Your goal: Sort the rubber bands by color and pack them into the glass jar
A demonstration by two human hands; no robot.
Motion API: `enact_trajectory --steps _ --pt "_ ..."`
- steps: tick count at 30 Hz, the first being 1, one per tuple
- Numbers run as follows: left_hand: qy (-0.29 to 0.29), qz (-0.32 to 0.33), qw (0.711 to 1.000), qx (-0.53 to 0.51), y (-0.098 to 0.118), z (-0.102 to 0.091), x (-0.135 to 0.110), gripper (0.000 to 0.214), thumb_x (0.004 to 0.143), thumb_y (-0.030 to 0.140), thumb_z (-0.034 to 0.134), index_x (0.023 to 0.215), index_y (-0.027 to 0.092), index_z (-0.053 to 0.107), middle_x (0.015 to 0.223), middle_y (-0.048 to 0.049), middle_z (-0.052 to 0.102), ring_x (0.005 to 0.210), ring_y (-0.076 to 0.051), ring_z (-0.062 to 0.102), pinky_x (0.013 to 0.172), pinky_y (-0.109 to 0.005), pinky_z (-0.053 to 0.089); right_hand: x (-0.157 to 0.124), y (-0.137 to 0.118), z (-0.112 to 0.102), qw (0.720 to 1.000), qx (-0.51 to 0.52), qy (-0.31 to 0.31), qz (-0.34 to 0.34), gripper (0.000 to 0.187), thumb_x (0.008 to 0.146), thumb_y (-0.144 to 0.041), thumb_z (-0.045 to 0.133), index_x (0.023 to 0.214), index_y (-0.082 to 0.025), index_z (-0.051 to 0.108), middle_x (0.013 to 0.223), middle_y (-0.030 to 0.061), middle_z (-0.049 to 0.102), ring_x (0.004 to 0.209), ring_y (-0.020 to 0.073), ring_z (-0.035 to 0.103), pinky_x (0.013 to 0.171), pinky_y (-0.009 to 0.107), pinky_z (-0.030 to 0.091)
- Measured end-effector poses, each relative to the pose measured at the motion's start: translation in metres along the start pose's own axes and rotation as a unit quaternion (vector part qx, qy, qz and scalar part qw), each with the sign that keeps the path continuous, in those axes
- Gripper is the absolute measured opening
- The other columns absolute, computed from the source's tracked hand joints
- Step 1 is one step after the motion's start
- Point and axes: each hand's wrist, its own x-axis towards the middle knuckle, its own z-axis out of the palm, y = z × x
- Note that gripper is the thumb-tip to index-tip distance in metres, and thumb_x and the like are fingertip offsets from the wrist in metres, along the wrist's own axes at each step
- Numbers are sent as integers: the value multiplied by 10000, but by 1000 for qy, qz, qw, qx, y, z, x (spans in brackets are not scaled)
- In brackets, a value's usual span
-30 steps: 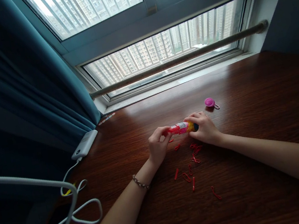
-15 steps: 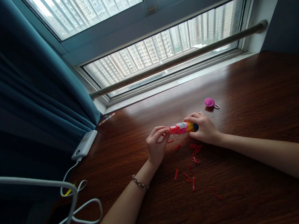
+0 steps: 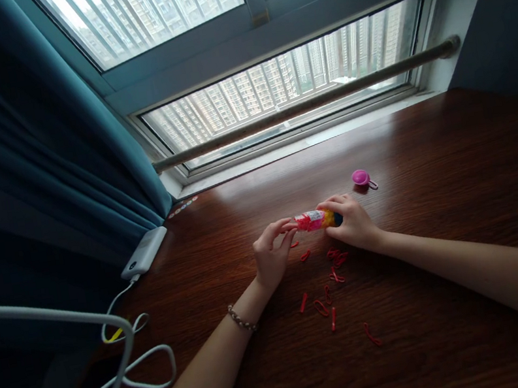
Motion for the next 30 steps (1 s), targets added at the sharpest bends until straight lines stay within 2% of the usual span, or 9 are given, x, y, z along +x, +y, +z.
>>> enact_trajectory --steps 3,6,8,10,12,17,20,26,30 --pt "-13 1 1000 -14 3 -1 -2 306 814 227 538 1112 204 469 928 -70 683 920 -198 631 888 -395 423 1 1 0 1000 13 5 12 391 597 -208 608 987 -232 622 926 33 610 874 238 481 783 379 402" --pt "-65 56 996 0 7 -4 -2 367 849 234 460 1206 186 394 986 -101 669 1170 -240 475 1051 -504 171 1 1 -1 1000 19 7 15 391 597 -210 616 987 -230 620 923 34 608 873 237 485 780 376 405" --pt "-103 70 992 6 10 -6 0 433 861 256 421 1276 173 329 1036 -114 653 1224 -243 410 1070 -519 37 1 1 -1 1000 20 6 11 388 597 -210 618 984 -231 621 919 34 607 875 238 486 782 376 404" --pt "-138 62 988 6 11 -6 2 489 864 294 404 1322 179 275 1156 -135 589 1183 -249 460 1072 -508 -22 0 0 -2 1000 18 3 1 386 597 -201 614 981 -236 624 920 34 609 880 240 483 789 380 400" --pt "-173 50 984 11 12 -6 3 537 862 329 403 1351 193 230 1213 -139 549 1153 -252 490 1067 -503 -66 0 0 -2 1000 13 4 -10 387 597 -191 606 980 -239 625 935 34 609 892 245 478 800 388 393" --pt "-224 53 972 55 10 -3 3 664 819 354 484 1378 207 158 1264 -146 501 1247 -287 368 1038 -557 -86 -1 -1 -2 1000 7 10 -25 401 585 -171 599 980 -235 630 958 38 604 917 250 471 820 405 381" --pt "-200 77 974 68 9 -2 1 644 812 309 499 1367 214 187 1295 -146 469 1223 -284 403 1053 -553 -28 -1 -3 -3 999 20 16 -37 410 582 -156 596 984 -232 626 956 37 604 916 245 477 826 391 387" --pt "-94 148 982 73 13 -5 -1 499 836 213 437 1314 204 293 1068 -90 644 1211 -238 424 1069 -544 14 1 -4 -4 998 51 28 -37 373 589 -152 602 955 -221 621 916 32 604 892 233 495 815 363 403" --pt "-33 150 983 99 13 -5 -1 405 839 176 444 1237 218 382 976 -54 678 1176 -218 458 1070 -540 92 2 -2 -5 997 63 36 -18 364 595 -151 596 952 -222 615 904 33 601 889 236 510 816 373 404"
